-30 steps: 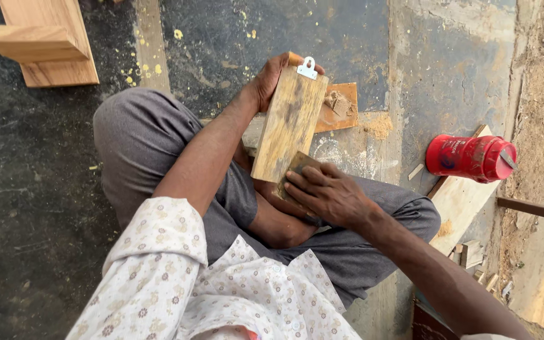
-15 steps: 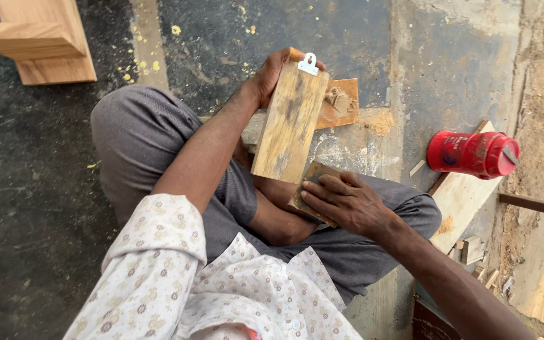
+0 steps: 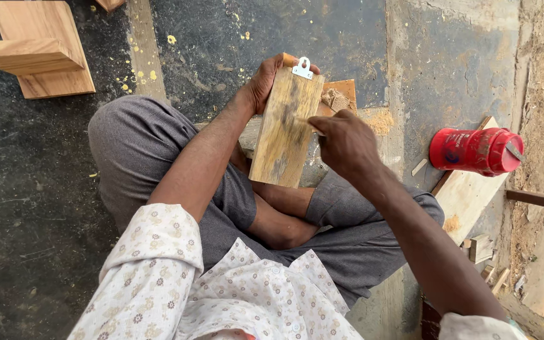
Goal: The person sits cross-legged on the floor sanding wooden boards and small wooden bracket pieces by hand using a sanding block. They sand flat surfaces, turn pieces over to sand other sides, and work through several wood pieces one at a time, with sawdust accumulating on the floor.
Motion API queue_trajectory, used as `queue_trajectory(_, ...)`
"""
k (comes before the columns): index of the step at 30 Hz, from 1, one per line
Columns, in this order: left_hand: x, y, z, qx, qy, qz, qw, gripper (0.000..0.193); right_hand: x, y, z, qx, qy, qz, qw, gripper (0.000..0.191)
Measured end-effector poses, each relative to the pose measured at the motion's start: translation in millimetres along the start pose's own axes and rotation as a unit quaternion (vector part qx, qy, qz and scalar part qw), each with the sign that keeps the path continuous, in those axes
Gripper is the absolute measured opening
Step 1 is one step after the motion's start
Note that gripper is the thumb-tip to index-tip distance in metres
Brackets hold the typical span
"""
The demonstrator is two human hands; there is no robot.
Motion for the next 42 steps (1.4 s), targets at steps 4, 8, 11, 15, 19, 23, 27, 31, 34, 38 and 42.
queue_trajectory(4,-1.5,3.0,-4.5,0.007,-0.002,-0.001,1.000,0.084,-30.3,17.4,26.2,-0.110,-0.009,0.013,0.994,0.048)
queue_trajectory(8,-7.4,-2.6,-4.9,-0.008,-0.037,0.028,0.999,0.089,-51.8,61.1,49.3,-0.053,0.025,-0.127,0.990,0.050)
queue_trajectory(11,-7.8,-6.6,-7.4,-0.009,-0.029,0.015,0.999,0.087,-45.0,82.3,41.9,-0.054,-0.038,-0.104,0.992,0.053)
queue_trajectory(15,-7.4,-7.8,-9.3,-0.030,-0.025,0.001,0.999,0.079,-15.2,79.8,14.5,-0.023,-0.130,-0.039,0.990,0.040)
queue_trajectory(19,-6.6,-8.0,-8.5,-0.005,-0.030,0.023,0.999,0.076,-11.9,64.5,18.9,0.024,0.045,-0.274,0.960,0.059)
queue_trajectory(23,-5.9,-7.4,-4.9,-0.012,0.005,0.003,1.000,0.075,-6.4,65.7,36.2,0.035,0.106,-0.381,0.918,0.049)
queue_trajectory(27,-3.8,-6.6,-1.8,-0.015,0.007,0.012,1.000,0.077,4.7,69.5,43.7,0.041,0.099,-0.378,0.920,0.046)
queue_trajectory(31,-5.1,-5.0,0.9,-0.017,-0.009,-0.013,1.000,0.075,-2.3,70.3,49.4,0.039,0.134,-0.386,0.912,0.050)
queue_trajectory(34,-3.7,-4.6,0.7,-0.012,0.001,0.004,1.000,0.077,-9.0,70.9,40.8,0.005,0.139,-0.388,0.911,0.049)
queue_trajectory(38,-2.7,-7.6,2.2,-0.031,-0.009,0.015,0.999,0.078,-10.1,59.6,7.6,0.017,0.135,-0.333,0.933,0.050)
queue_trajectory(42,-1.9,-4.0,0.4,0.000,0.000,0.027,1.000,0.078,-33.0,17.8,4.7,0.018,-0.011,-0.080,0.997,0.043)
Point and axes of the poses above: each hand's wrist, its own y-axis away from the middle knuckle, its own z-axis out of the palm, x = y × z, the point moved 2 cm from there along -y, towards the middle knuckle, and after that the axes turned 7 degrees about -z, right-handed, at the moved point
